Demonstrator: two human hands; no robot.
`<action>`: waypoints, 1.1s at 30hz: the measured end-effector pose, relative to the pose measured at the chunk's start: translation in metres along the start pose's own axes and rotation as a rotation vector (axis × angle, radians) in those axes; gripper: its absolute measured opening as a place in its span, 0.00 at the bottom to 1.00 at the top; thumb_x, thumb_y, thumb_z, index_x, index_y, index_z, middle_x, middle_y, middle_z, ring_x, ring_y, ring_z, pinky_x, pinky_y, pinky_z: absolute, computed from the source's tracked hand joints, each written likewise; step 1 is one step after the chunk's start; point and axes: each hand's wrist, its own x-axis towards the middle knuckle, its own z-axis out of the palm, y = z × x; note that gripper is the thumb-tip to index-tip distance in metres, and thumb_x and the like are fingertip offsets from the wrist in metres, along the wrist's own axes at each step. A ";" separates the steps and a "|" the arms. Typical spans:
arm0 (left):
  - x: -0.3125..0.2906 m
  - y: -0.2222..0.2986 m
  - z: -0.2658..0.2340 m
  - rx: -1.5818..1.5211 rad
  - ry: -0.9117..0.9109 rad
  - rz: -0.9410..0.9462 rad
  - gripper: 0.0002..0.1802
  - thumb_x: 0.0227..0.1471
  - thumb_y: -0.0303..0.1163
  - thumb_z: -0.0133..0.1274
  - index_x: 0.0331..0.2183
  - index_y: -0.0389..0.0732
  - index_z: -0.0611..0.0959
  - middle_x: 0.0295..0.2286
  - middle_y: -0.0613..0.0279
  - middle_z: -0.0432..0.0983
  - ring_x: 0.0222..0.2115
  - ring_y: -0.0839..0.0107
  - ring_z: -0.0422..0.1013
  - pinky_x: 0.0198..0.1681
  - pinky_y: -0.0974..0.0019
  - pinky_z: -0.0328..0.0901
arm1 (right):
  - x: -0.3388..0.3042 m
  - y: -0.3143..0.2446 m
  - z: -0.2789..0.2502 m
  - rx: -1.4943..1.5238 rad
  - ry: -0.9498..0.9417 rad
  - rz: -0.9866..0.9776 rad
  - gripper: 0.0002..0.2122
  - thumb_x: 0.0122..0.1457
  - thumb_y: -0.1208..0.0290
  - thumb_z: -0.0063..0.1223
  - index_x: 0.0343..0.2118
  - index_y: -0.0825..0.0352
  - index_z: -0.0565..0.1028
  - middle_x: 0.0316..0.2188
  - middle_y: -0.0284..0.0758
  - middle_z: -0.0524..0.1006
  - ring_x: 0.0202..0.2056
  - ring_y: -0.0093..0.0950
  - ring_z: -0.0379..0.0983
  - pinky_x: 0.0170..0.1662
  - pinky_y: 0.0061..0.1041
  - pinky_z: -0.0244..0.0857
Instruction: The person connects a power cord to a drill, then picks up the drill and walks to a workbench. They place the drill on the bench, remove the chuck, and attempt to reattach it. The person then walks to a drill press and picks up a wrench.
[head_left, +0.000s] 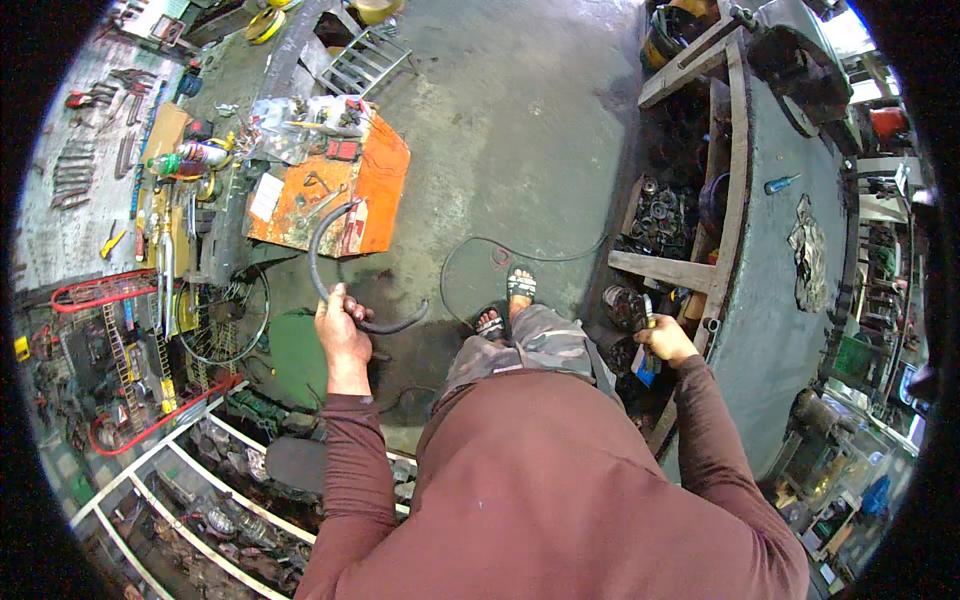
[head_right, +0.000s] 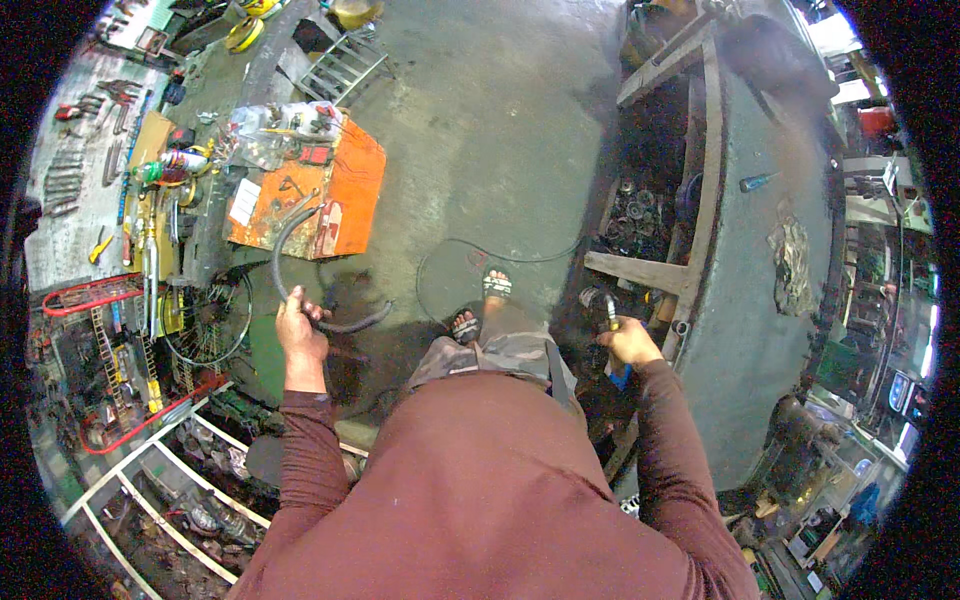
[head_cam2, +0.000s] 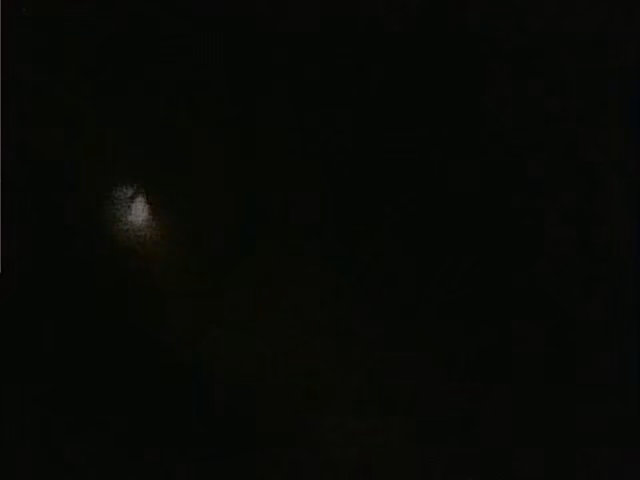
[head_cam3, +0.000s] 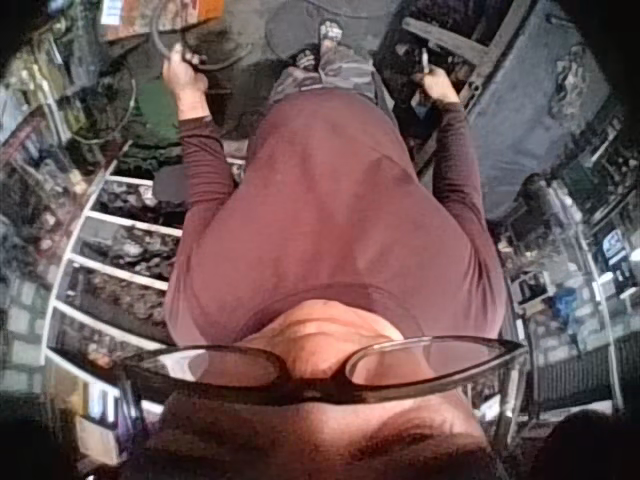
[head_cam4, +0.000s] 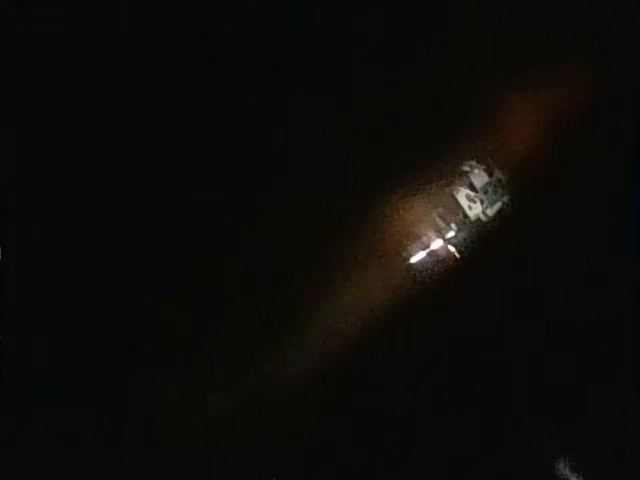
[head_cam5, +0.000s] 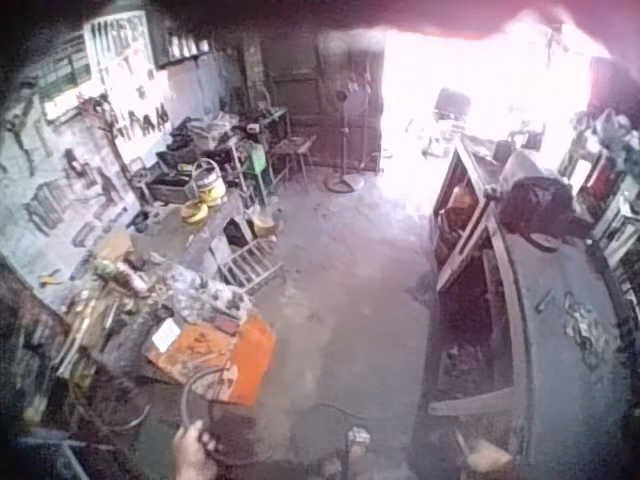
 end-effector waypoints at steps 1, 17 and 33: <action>0.001 0.000 0.002 -0.024 0.005 -0.008 0.06 0.62 0.32 0.52 0.34 0.43 0.74 0.20 0.71 0.64 0.19 0.75 0.61 0.26 0.61 0.65 | 0.001 0.000 -0.003 -0.142 0.013 0.033 0.14 0.49 0.71 0.62 0.36 0.75 0.78 0.26 0.40 0.80 0.30 0.28 0.75 0.36 0.33 0.69; -0.011 -0.069 -0.123 0.737 0.054 0.136 0.11 0.59 0.33 0.58 0.34 0.35 0.81 0.23 0.66 0.75 0.23 0.76 0.69 0.27 0.67 0.63 | 0.125 -0.025 -0.023 -0.341 0.020 -0.061 0.14 0.51 0.67 0.61 0.33 0.74 0.77 0.24 0.35 0.78 0.27 0.27 0.72 0.34 0.34 0.68; -0.142 -0.248 -0.320 0.569 0.222 -0.520 0.14 0.51 0.37 0.64 0.28 0.37 0.79 0.19 0.67 0.68 0.17 0.72 0.63 0.22 0.62 0.58 | 0.044 0.046 0.042 -0.483 -0.018 -0.032 0.13 0.52 0.65 0.64 0.33 0.72 0.81 0.23 0.37 0.79 0.25 0.27 0.73 0.30 0.35 0.68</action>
